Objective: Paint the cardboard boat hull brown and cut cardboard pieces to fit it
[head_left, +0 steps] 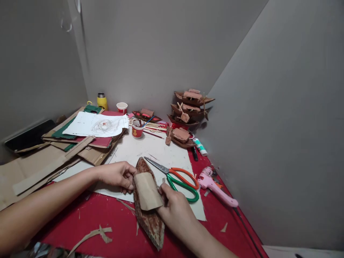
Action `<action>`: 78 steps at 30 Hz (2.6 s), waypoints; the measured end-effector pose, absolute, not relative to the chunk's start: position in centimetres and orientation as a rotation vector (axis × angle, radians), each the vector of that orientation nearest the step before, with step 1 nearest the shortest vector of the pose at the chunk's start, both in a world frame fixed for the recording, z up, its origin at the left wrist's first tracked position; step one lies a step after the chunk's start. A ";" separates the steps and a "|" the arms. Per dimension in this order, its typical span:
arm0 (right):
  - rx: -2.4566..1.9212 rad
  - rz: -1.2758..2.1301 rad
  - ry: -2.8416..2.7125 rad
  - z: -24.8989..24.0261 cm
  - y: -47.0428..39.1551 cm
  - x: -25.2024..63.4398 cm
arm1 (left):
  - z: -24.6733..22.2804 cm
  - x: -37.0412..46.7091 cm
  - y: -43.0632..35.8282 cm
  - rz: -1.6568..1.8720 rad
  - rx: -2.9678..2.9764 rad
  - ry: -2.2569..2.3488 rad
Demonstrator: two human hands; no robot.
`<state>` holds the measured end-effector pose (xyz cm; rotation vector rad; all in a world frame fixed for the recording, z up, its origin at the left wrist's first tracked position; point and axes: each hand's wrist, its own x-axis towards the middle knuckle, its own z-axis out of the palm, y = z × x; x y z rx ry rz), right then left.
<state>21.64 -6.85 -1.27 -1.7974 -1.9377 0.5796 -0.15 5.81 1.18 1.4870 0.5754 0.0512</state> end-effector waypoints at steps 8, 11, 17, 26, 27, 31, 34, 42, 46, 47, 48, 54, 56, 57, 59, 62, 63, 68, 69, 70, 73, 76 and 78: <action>-1.814 0.565 -1.990 -1.0 -7.1 21.7 | 0.9 0.3 5.0 0.138 1.530 0.594; -1.832 0.562 -2.007 -0.8 -7.1 21.8 | 0.8 0.3 4.6 0.158 1.529 0.596; -1.827 0.521 -2.080 -0.5 -7.0 22.1 | 1.6 0.1 3.6 0.179 1.511 0.608; -1.581 0.388 -2.132 0.4 -7.1 23.1 | 3.1 -0.3 2.7 0.182 1.466 0.619; -1.511 0.353 -2.138 0.4 -7.1 23.3 | 3.3 -0.3 2.6 0.200 1.461 0.612; -1.294 0.202 -2.109 0.4 -7.0 23.8 | 4.0 0.0 1.8 0.271 1.454 0.589; -1.258 0.153 -2.090 0.5 -7.0 23.9 | 4.2 0.5 1.1 0.311 1.435 0.574; -1.282 0.215 -2.083 1.4 -6.9 24.4 | 4.3 1.7 -0.4 0.368 1.251 0.629; -1.513 0.128 -2.056 2.4 -6.8 26.6 | 4.8 1.6 -0.4 0.593 1.173 0.726; -1.601 0.100 -2.039 2.4 -6.7 27.2 | 4.9 1.5 -0.4 0.653 1.166 0.738; -1.681 0.086 -2.040 2.4 -6.7 27.7 | 5.1 1.4 -0.3 0.707 1.161 0.747; -1.887 0.079 -2.151 1.6 -5.9 28.5 | 5.5 0.4 -0.2 0.861 1.166 0.714; -1.901 0.053 -2.174 1.6 -5.7 28.2 | 5.7 -0.1 -0.3 0.894 1.191 0.692; -1.901 0.049 -2.191 1.7 -5.6 28.0 | 5.7 -0.3 -0.3 0.913 1.204 0.682; -1.895 0.058 -2.234 1.9 -5.5 27.5 | 5.9 -0.7 -0.2 0.946 1.224 0.667; -1.933 0.112 -2.281 1.8 -5.6 26.8 | 6.2 -1.1 -0.2 0.990 1.211 0.666; -1.961 0.121 -2.284 1.7 -5.6 26.6 | 6.3 -1.2 -0.2 1.007 1.197 0.663; -1.961 0.034 -2.263 1.2 -5.5 26.6 | 6.5 -1.5 -0.3 1.072 1.123 0.581; -1.958 0.027 -2.253 1.3 -5.4 26.7 | 6.5 -1.6 -0.2 1.079 1.111 0.572; -1.964 0.025 -2.245 1.5 -5.3 26.8 | 6.5 -1.7 -0.2 1.086 1.097 0.566; -1.971 0.042 -2.257 1.9 -5.0 27.4 | 6.6 -2.0 -0.1 1.099 1.059 0.555; -1.979 0.069 -2.271 1.8 -4.5 28.2 | 6.8 -2.2 0.0 1.117 1.034 0.533; -2.031 0.081 -2.276 1.4 -4.2 28.7 | 7.1 -2.4 0.1 1.128 1.026 0.525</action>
